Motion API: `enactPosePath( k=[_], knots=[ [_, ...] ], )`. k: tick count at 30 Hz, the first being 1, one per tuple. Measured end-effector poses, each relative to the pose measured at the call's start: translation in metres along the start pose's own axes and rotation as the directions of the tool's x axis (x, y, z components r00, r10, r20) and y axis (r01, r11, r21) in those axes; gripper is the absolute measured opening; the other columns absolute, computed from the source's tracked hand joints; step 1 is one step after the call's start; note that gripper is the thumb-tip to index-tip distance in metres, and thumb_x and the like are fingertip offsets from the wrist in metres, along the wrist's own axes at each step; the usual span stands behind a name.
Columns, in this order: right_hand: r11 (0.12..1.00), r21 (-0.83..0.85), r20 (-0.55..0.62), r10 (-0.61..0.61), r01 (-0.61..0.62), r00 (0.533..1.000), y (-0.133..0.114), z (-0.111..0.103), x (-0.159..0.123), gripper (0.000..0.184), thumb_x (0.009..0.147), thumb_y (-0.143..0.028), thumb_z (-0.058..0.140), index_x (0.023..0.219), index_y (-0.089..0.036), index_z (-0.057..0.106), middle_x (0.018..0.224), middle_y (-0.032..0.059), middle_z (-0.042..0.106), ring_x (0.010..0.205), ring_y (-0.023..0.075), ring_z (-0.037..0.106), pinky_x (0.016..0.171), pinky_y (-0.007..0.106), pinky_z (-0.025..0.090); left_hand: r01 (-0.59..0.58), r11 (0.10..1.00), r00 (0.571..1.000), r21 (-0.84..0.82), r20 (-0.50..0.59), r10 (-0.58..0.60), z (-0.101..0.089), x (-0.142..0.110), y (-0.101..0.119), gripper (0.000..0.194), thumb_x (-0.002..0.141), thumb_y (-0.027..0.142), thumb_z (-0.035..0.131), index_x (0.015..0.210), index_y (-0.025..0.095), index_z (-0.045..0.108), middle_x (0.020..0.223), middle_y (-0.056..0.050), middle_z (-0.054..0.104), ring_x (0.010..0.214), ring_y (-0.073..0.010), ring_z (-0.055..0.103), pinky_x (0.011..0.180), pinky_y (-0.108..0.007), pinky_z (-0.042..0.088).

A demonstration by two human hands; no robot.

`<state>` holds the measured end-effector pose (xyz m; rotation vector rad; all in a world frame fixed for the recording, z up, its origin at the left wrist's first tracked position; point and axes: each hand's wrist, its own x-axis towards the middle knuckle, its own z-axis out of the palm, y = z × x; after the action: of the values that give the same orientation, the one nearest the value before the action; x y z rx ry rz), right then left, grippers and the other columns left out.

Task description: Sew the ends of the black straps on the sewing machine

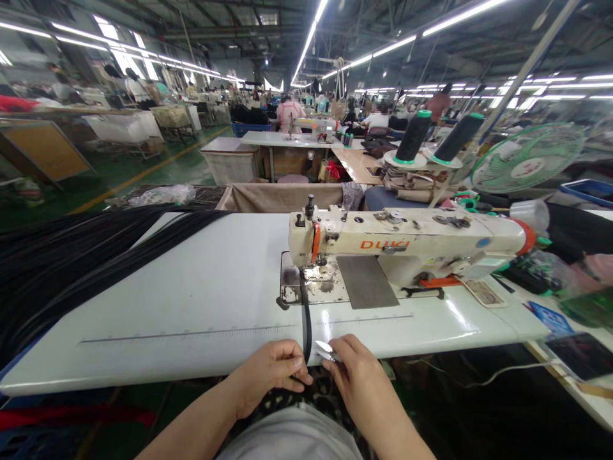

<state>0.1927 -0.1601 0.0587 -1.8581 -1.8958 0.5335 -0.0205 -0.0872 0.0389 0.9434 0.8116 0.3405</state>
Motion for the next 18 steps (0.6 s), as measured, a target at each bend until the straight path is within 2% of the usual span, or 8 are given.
enactPosePath(
  k=[3,5,15,18],
  knots=[
    [0.991,-0.131,0.03,0.027,-0.023,0.999,-0.005,0.0,0.001,0.015,0.097,-0.019,0.066,0.11,-0.025,0.067,0.095,0.0026,0.072,0.085,0.0238,0.071,0.069,0.032,0.05,-0.008,1.0,1.0,-0.023,0.002,0.009,0.001,0.0,0.002,0.046,0.078,0.058,0.082,0.084,0.016,0.064,0.09,-0.008,0.071,0.097,-0.0247,0.073,0.088,-0.038,0.057],
    [0.986,-0.165,0.029,0.023,-0.018,0.999,-0.007,0.002,0.003,0.014,0.097,-0.022,0.067,0.11,-0.026,0.067,0.094,0.0008,0.074,0.083,0.0229,0.072,0.067,0.031,0.046,-0.014,1.0,1.0,-0.028,0.007,0.015,0.001,0.0,0.003,0.046,0.079,0.057,0.082,0.084,0.016,0.064,0.089,-0.007,0.07,0.097,-0.0247,0.073,0.087,-0.037,0.057],
    [0.983,-0.18,-0.011,0.034,-0.036,0.999,-0.011,0.015,0.018,0.005,0.101,-0.028,0.062,0.104,-0.027,0.066,0.092,-0.0011,0.078,0.08,0.0206,0.074,0.064,0.029,0.039,-0.013,1.0,1.0,-0.021,0.007,0.013,0.001,0.003,0.001,0.05,0.074,0.06,0.085,0.082,0.016,0.063,0.088,-0.006,0.069,0.096,-0.0233,0.073,0.087,-0.036,0.057],
    [0.988,-0.149,-0.007,0.041,-0.042,0.999,-0.009,0.018,0.019,0.009,0.103,-0.029,0.059,0.099,-0.028,0.067,0.09,-0.0011,0.078,0.08,0.0202,0.074,0.064,0.028,0.039,-0.011,1.0,1.0,-0.025,0.001,0.011,0.0,0.002,0.001,0.05,0.074,0.06,0.085,0.082,0.016,0.063,0.088,-0.006,0.069,0.096,-0.023,0.073,0.087,-0.035,0.057]
  ],
)
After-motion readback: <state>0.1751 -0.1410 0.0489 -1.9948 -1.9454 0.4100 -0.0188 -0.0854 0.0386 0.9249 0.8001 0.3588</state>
